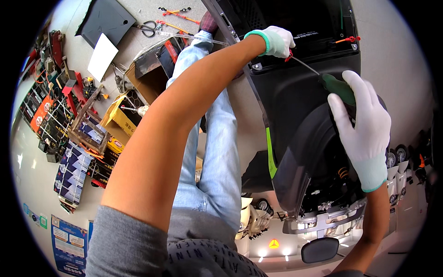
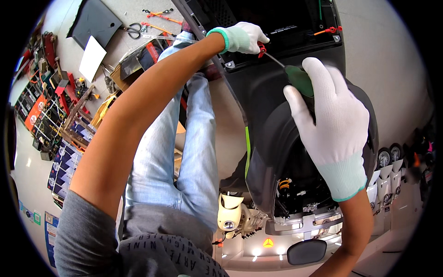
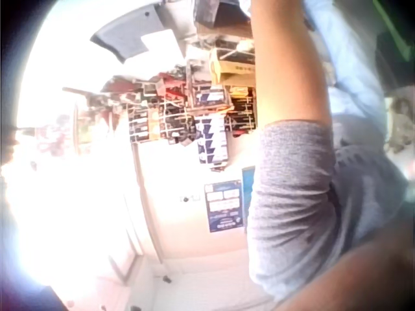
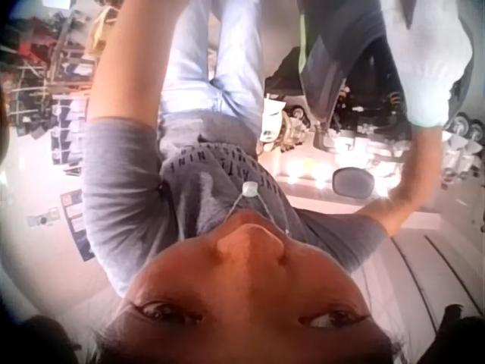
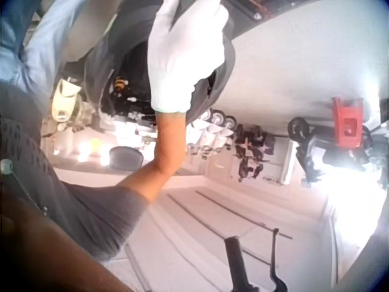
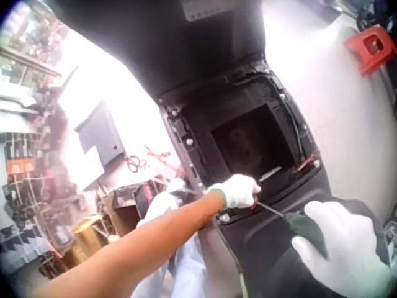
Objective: The person uses a screwdriver to remove screws from a black plastic cover on a scooter. They then detach the cover, revealing the internal wiring and battery compartment, and set the cover aside.
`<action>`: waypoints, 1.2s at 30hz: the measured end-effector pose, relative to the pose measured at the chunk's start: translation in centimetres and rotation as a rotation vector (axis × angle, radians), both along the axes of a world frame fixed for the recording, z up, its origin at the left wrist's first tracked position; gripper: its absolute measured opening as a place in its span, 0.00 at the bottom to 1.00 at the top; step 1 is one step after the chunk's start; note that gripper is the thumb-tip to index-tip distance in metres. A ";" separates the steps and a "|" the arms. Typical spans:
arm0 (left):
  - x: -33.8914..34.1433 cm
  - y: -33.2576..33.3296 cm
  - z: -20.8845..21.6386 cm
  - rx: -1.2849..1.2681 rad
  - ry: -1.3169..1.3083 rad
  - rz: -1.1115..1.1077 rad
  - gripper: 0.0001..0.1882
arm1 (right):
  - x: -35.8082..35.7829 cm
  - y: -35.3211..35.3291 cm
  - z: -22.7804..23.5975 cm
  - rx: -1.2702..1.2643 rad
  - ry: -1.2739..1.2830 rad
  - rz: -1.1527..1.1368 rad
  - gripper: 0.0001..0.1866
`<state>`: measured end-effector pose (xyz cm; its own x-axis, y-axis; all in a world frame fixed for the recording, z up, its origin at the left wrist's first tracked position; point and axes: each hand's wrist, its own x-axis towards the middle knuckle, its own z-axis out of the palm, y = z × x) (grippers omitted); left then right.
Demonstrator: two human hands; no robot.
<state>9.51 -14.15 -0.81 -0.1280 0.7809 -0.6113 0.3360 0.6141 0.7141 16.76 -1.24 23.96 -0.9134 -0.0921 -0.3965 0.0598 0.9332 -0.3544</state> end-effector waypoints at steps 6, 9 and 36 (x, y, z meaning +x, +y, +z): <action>1.6 -0.7 -0.4 0.036 0.013 0.170 0.26 | -0.6 1.2 0.5 -0.109 -0.034 0.066 0.20; 2.0 -0.8 -1.0 0.105 0.072 0.206 0.25 | -0.3 0.5 0.1 -0.103 -0.050 -0.087 0.17; 6.0 -1.8 0.8 0.148 0.030 0.610 0.19 | 0.2 -0.6 0.1 -0.072 -0.117 -0.332 0.11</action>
<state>15.48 -15.92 -0.01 -0.5930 0.6377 -0.4916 -0.0225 0.5972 0.8018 16.95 -1.86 24.04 -0.8468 0.1707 -0.5037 0.3998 0.8290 -0.3911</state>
